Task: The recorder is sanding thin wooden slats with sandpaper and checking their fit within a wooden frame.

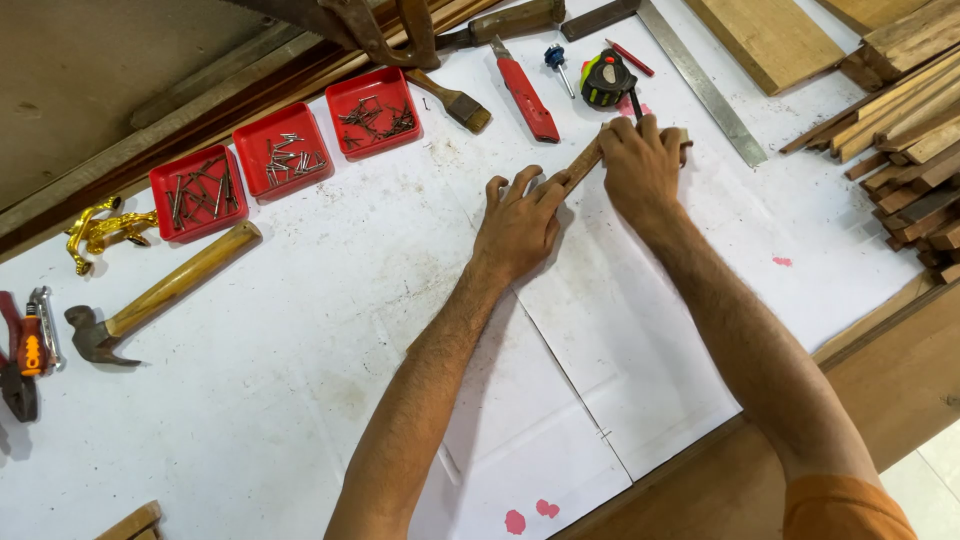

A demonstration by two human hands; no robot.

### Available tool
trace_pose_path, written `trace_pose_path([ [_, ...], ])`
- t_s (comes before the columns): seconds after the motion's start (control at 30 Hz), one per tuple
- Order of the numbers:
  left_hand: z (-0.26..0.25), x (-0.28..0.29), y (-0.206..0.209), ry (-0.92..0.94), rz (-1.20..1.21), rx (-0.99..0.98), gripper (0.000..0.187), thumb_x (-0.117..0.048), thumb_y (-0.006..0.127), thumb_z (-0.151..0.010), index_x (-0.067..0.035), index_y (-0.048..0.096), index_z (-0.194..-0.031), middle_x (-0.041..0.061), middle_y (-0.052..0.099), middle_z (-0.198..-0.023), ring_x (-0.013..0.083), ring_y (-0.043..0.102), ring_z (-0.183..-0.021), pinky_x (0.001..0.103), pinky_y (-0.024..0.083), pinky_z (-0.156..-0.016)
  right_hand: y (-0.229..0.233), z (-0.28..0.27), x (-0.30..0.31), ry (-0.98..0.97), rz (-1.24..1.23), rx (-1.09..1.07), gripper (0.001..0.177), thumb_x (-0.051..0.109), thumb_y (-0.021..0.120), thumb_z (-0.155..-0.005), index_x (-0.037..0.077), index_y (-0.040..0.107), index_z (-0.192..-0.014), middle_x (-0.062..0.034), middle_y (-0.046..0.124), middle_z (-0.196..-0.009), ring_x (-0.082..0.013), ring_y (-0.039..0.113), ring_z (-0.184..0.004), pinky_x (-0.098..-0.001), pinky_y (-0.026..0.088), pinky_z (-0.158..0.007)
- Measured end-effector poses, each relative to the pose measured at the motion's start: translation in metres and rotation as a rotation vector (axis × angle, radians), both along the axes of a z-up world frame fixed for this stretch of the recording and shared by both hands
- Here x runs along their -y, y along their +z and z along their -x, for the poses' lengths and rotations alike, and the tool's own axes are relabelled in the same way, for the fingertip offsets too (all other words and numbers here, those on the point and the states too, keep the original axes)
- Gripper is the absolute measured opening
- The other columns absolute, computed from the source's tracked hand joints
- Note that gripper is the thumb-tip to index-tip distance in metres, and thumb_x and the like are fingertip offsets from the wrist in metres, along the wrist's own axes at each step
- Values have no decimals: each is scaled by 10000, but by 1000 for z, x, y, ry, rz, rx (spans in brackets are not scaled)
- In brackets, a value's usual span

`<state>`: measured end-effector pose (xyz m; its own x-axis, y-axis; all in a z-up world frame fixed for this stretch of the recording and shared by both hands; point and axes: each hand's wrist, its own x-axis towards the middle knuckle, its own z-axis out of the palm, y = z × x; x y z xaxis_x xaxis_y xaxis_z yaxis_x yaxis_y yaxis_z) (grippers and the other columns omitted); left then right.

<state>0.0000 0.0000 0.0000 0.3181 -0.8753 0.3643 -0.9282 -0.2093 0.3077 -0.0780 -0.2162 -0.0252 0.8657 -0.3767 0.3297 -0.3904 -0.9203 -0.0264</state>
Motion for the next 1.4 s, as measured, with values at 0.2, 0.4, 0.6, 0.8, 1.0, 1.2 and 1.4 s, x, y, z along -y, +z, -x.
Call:
trace_pose_path([
  [0.2,0,-1,-7,-8,50,2,330,-120,592,-948,-126,558,-1277,5,624,-1423,250,423,-1384,567,291,-1063,41,3,2,-5,-117,-60,309,37,662,-925,79,742,-1221,-65,682,-1298,-271,533,-1135,-537,365,-974],
  [0.4,1,-1,-1,-6,21,-7,303,-117,586,-952,-135,549,-1252,-9,597,-1460,251,415,-1390,581,283,-1062,32,8,12,23,-44,-113,273,75,664,-979,115,750,-1235,-48,699,-1306,-261,533,-1145,-505,370,-995],
  [0.6,3,-2,-1,4,11,14,261,-128,584,-959,-146,554,-1217,-22,596,-1461,249,405,-1400,578,282,-1068,32,12,22,71,-69,-94,365,30,689,-906,159,753,-1241,-10,684,-1363,-247,534,-1154,-503,384,-1006],
  [0.8,1,-1,0,-3,7,-8,247,-124,588,-967,-136,557,-1212,-17,600,-1459,239,414,-1390,541,294,-1058,39,18,23,75,-12,-113,404,29,685,-889,172,747,-1263,-19,689,-1336,-260,535,-1156,-520,388,-1009],
  [1.0,3,-3,2,-11,5,-12,254,-119,591,-945,-129,566,-1197,4,600,-1454,241,421,-1374,526,298,-1049,13,1,17,-44,-5,-182,263,109,693,-979,120,747,-1236,-74,705,-1261,-262,549,-1121,-540,408,-993],
  [1.2,0,-1,-4,-18,9,-12,259,-117,595,-963,-120,564,-1220,0,604,-1449,247,426,-1378,520,307,-1052,30,8,12,17,37,-102,239,70,667,-980,105,755,-1199,-68,707,-1223,-262,551,-1093,-515,423,-963],
  [1.4,2,-2,-2,-24,38,17,299,-99,602,-915,-93,579,-1213,24,624,-1426,255,434,-1364,532,314,-1045,5,0,4,-37,85,-45,202,101,644,-1001,82,753,-1170,-90,691,-1212,-257,550,-1096,-493,422,-938],
])
